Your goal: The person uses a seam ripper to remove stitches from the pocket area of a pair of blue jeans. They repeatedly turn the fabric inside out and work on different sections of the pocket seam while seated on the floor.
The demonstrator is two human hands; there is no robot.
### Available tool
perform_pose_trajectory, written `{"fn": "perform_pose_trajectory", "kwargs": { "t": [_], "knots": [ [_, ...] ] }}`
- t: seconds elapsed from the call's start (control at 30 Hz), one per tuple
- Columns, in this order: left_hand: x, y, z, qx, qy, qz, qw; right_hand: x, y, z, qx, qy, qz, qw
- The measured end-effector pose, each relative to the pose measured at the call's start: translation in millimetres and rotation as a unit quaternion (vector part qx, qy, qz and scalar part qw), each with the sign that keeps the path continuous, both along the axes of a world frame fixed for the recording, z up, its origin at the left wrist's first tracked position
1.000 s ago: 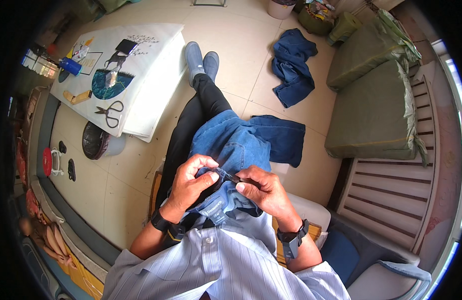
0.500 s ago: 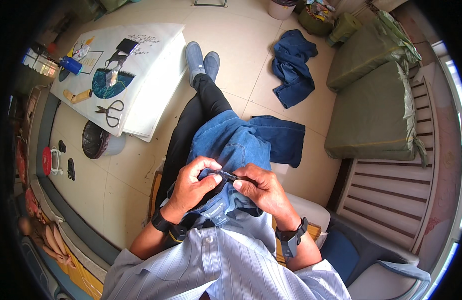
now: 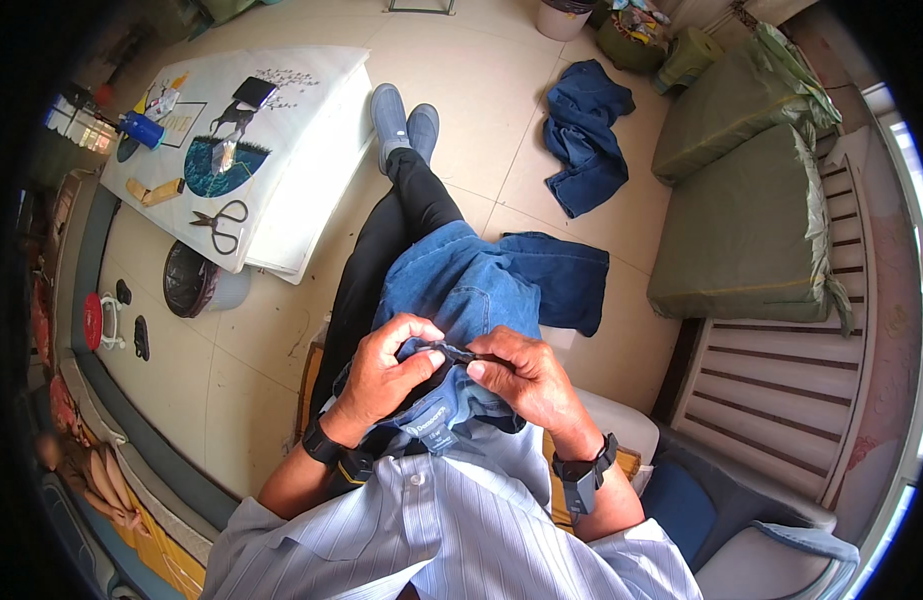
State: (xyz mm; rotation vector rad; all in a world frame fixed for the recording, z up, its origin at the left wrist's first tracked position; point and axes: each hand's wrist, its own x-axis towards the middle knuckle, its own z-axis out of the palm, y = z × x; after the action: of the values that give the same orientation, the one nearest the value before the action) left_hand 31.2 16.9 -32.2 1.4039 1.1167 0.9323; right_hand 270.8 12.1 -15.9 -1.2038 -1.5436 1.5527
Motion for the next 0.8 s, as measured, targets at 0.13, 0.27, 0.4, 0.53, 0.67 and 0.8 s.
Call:
{"fn": "perform_pose_trajectory", "kwargs": {
  "t": [0.13, 0.27, 0.4, 0.53, 0.67, 0.8],
  "knots": [
    [-0.2, 0.0, -0.1, 0.002, 0.005, -0.006, 1.0, -1.7, 1.2, 6.2, -0.014, -0.013, 0.003, 1.0],
    [0.4, 0.0, -0.4, 0.007, 0.006, -0.004, 1.0, -1.8, 1.3, 5.3, -0.012, -0.012, 0.001, 1.0],
    [0.5, -0.1, 0.0, 0.007, 0.006, -0.002, 1.0, -0.9, 1.4, 4.3, 0.007, -0.024, 0.006, 1.0],
    [0.7, -0.4, 1.0, 0.001, 0.007, -0.002, 1.0, -1.5, 0.8, 5.5, -0.003, -0.021, 0.003, 1.0],
    [1.0, -0.4, 0.7, 0.004, 0.006, -0.001, 1.0, -1.7, 0.5, 5.5, 0.004, -0.028, 0.002, 1.0],
    [1.0, -0.5, 0.6, 0.009, 0.006, 0.0, 1.0, -2.2, 0.2, 4.8, 0.015, -0.026, 0.001, 1.0]
  ]
}}
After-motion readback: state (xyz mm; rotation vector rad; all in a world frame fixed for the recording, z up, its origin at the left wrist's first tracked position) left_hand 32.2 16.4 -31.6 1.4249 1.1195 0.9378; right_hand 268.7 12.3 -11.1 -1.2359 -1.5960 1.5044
